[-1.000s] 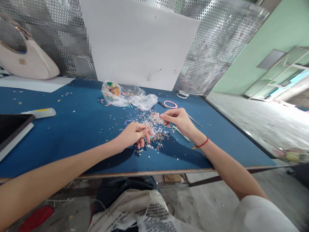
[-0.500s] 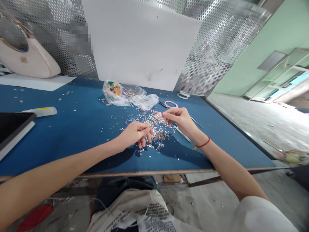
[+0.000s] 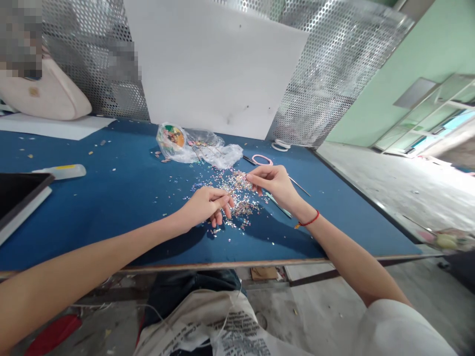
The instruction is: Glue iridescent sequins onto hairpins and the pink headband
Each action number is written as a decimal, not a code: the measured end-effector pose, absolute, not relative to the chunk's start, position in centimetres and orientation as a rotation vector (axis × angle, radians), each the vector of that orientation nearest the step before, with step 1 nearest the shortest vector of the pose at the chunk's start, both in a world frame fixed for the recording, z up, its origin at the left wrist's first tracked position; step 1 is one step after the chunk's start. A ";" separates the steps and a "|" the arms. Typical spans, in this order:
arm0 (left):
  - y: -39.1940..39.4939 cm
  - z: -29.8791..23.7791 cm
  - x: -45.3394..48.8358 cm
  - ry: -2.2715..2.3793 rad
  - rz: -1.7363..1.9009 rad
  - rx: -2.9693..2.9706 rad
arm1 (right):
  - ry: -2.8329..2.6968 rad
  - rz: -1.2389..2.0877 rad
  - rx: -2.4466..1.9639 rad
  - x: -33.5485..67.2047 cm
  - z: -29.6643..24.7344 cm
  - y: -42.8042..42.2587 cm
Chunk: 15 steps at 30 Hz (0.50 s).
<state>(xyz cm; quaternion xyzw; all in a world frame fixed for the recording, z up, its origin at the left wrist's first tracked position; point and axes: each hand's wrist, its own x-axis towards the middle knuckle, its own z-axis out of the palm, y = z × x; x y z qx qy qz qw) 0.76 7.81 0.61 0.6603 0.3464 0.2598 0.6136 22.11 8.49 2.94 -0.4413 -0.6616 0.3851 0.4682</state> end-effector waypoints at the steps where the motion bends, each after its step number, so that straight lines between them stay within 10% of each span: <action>1: 7.8 0.7 0.8 0.803 0.599 1.523 | -1.612 0.957 -1.082 22.1 2.9 8.5; 15: 7.7 0.8 0.8 0.811 0.602 1.532 | -1.617 0.974 -1.048 22.2 3.2 8.4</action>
